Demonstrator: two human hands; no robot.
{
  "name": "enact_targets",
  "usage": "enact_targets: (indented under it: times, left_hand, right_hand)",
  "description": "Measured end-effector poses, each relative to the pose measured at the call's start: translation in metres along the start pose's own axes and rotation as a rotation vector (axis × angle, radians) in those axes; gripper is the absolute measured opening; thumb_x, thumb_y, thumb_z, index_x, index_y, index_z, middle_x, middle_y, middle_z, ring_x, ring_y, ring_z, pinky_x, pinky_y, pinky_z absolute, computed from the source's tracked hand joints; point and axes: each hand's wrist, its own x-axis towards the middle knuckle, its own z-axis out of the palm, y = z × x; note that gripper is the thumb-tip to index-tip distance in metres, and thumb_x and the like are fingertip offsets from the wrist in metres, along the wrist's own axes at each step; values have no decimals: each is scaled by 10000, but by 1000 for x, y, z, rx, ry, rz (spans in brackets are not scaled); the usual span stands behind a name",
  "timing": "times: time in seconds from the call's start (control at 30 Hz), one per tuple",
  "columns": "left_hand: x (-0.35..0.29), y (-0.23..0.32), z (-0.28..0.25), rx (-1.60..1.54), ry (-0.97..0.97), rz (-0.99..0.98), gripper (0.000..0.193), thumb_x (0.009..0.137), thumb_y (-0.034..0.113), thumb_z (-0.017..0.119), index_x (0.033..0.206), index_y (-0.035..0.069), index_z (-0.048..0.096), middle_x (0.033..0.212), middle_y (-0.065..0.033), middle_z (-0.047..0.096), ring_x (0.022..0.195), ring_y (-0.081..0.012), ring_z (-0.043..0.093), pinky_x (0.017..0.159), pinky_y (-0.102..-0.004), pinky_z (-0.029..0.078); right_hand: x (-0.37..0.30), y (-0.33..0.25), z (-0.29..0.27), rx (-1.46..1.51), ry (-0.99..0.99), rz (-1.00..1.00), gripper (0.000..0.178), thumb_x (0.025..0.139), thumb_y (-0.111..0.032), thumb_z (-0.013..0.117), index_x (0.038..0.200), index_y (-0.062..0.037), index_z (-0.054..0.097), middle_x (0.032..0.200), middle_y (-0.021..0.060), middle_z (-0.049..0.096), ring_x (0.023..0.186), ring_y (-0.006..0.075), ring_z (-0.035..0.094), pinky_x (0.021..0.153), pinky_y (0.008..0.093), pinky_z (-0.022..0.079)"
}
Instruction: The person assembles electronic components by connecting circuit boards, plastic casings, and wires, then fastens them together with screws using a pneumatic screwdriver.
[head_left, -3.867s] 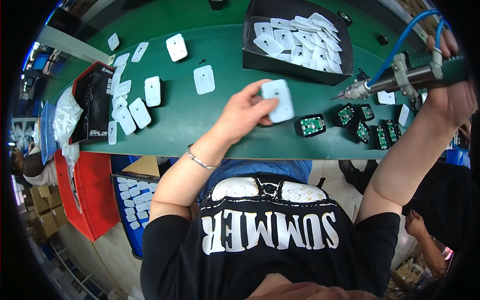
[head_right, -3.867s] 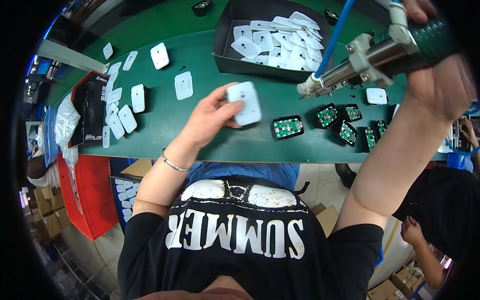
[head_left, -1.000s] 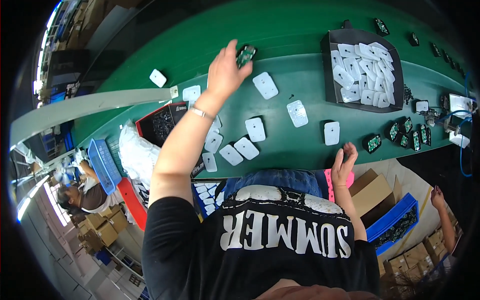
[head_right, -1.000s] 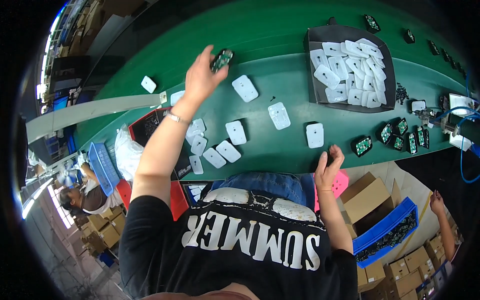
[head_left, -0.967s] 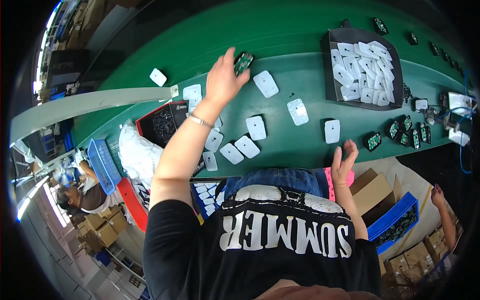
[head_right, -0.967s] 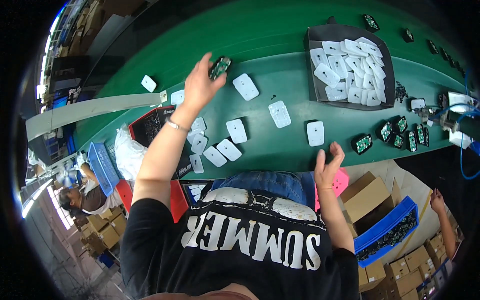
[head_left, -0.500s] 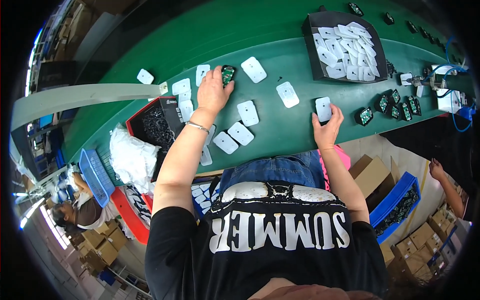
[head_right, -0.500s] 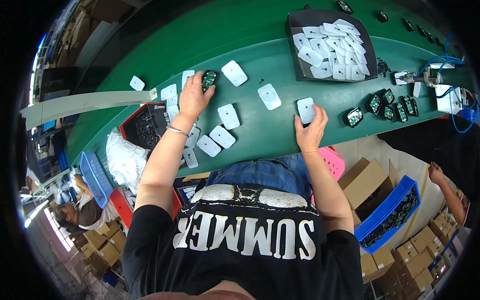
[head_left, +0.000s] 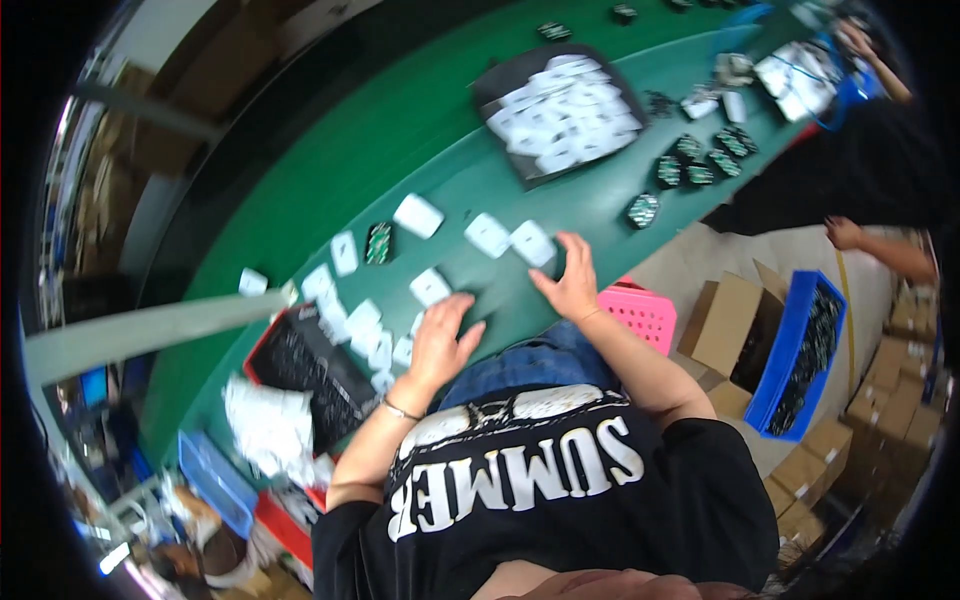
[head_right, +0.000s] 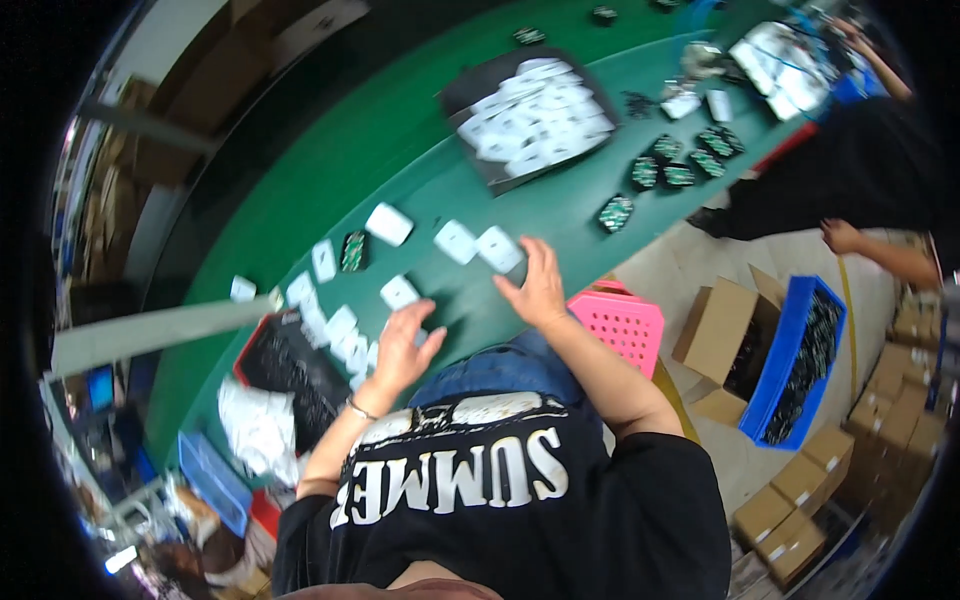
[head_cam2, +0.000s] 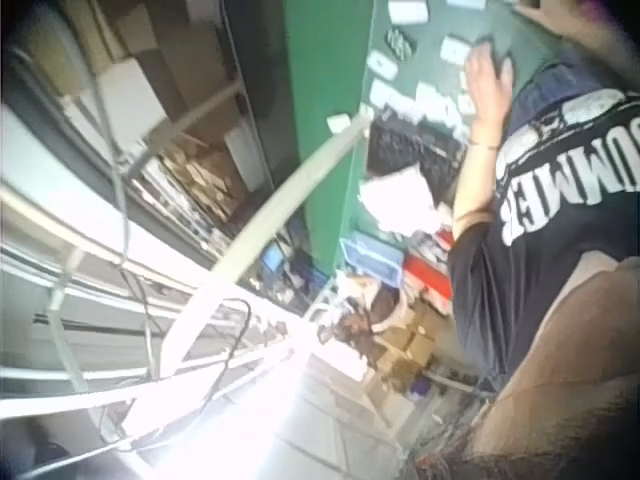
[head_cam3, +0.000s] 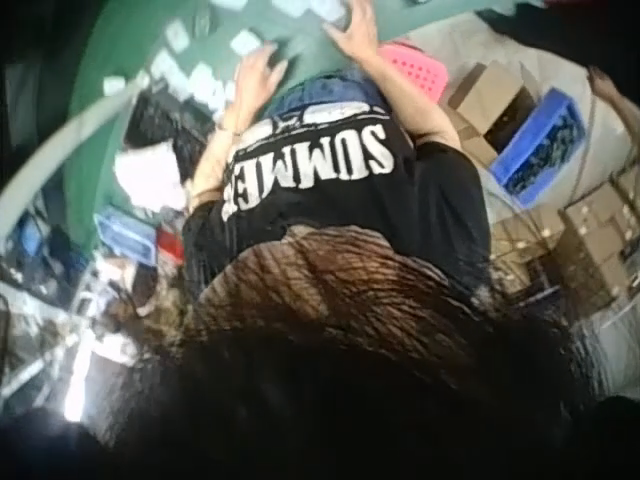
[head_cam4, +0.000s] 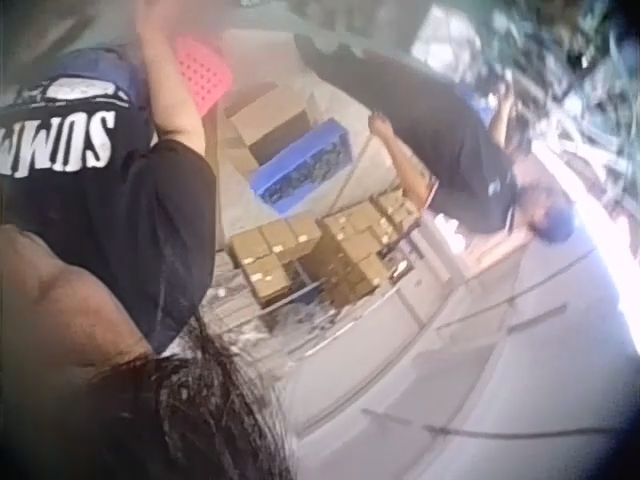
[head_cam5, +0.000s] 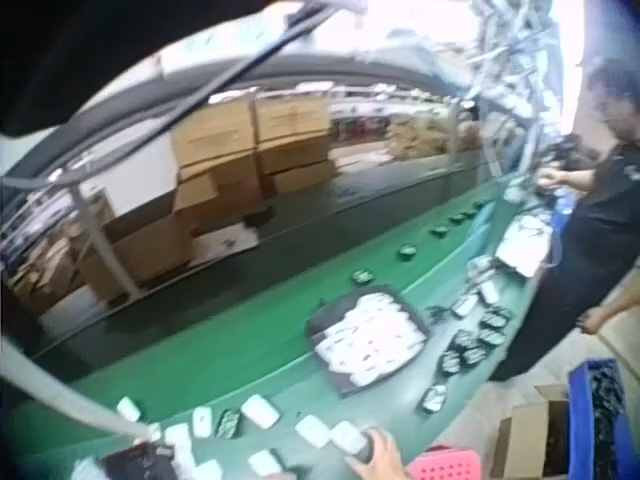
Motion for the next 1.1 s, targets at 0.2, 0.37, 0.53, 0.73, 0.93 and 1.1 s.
enact_targets:
  times: [0.2, 0.37, 0.53, 0.73, 0.93, 1.1]
  left_hand:
    - [5, 6, 56, -120, -319, 147, 272, 757, 228, 646, 942, 39, 582, 949, -123, 586, 906, -304, 554, 776, -373, 463]
    - [10, -3, 84, -36, -428, 105, 277, 726, 293, 675, 858, 63, 595, 852, -112, 565, 859, -289, 559, 741, -372, 463]
    - [12, -4, 93, 110, -387, 171, 327, 645, 319, 740, 756, 78, 549, 779, -106, 518, 780, -299, 547, 664, -383, 447]
    - [-1, -4, 100, 118, -401, 107, 342, 636, 315, 740, 743, 83, 511, 783, -108, 502, 784, -307, 534, 656, -389, 437]
    - [2, -14, 97, 12, -380, 220, 274, 673, 242, 704, 793, 82, 516, 802, -108, 492, 771, -308, 515, 643, -386, 433]
    - [16, -26, 93, -142, -377, 203, 162, 725, 131, 651, 861, 78, 580, 818, -101, 539, 778, -298, 542, 669, -365, 456]
  right_hand:
    - [-77, 38, -63, -23, 89, 199, 531, 732, -176, 668, 1167, -7, 414, 1096, 190, 459, 1008, 329, 484, 883, 385, 402]
    - [-188, 86, -87, -199, 49, 548, 429, 766, -167, 612, 1123, 5, 446, 1003, 191, 516, 889, 311, 540, 762, 382, 441]
    - [-284, 105, -81, -93, -404, 981, 205, 815, -215, 560, 855, -14, 570, 772, 151, 604, 706, 249, 577, 652, 366, 448]
    - [-214, 122, 32, 28, -177, 820, 213, 824, -221, 548, 842, -11, 575, 743, 116, 596, 692, 203, 559, 634, 352, 438]
    - [-307, 213, -33, 193, -146, 845, 224, 833, -227, 536, 830, -7, 581, 714, 80, 589, 678, 158, 541, 616, 337, 428]
    - [-266, 170, -14, 325, -152, 1090, 306, 863, -253, 526, 832, 48, 570, 676, 42, 551, 630, 116, 485, 583, 291, 410]
